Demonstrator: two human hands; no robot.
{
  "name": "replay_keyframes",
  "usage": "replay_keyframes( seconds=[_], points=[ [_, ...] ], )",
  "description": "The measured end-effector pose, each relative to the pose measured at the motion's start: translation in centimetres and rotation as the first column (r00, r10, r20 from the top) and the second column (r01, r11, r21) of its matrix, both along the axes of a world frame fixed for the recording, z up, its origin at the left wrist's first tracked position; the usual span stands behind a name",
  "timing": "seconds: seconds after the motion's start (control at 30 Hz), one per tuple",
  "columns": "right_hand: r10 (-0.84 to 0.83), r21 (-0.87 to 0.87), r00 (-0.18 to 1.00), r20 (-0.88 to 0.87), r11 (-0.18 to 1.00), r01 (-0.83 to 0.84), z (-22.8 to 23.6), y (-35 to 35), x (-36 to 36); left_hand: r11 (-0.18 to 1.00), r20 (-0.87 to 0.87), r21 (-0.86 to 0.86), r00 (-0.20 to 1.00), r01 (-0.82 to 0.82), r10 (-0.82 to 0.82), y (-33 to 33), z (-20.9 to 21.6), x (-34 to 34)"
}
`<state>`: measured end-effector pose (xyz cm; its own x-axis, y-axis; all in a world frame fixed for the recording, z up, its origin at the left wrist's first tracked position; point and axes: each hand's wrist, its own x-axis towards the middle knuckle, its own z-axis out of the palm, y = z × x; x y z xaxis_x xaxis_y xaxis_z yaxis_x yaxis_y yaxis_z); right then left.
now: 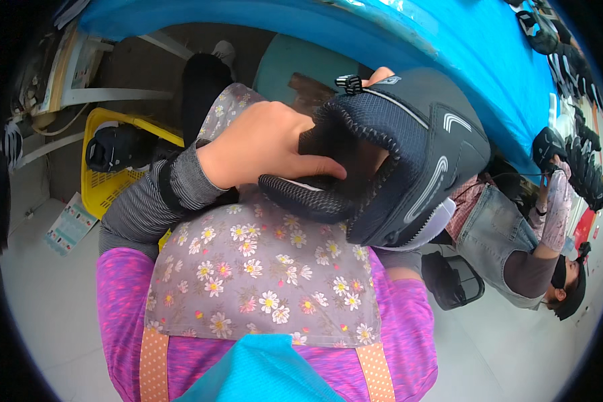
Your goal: The person is inserting and aligning foam and fabric linings into shoe uppers.
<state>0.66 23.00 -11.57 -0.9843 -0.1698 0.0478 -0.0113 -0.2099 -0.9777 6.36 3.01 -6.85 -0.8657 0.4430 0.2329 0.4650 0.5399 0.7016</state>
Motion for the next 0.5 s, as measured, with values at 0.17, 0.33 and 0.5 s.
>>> replay_keyframes(
  seconds=[0.17,0.33,0.5],
  points=[
    [0.599,-0.525,0.755,0.265,0.747,-0.409,2.4,-2.4,1.2,0.928,-0.118,0.229,0.955,0.293,-0.272,1.5,-1.1,-0.4],
    [0.722,-0.755,0.688,0.072,0.49,-0.435,-0.7,-1.8,1.3,0.899,-0.167,0.327,0.955,0.29,-0.247,1.5,-1.1,0.2],
    [0.309,-0.228,0.919,0.243,0.94,-0.256,2.5,-1.9,5.2,0.866,-0.029,0.426,0.961,0.261,-0.275,0.0,-1.4,0.1]
  ],
)
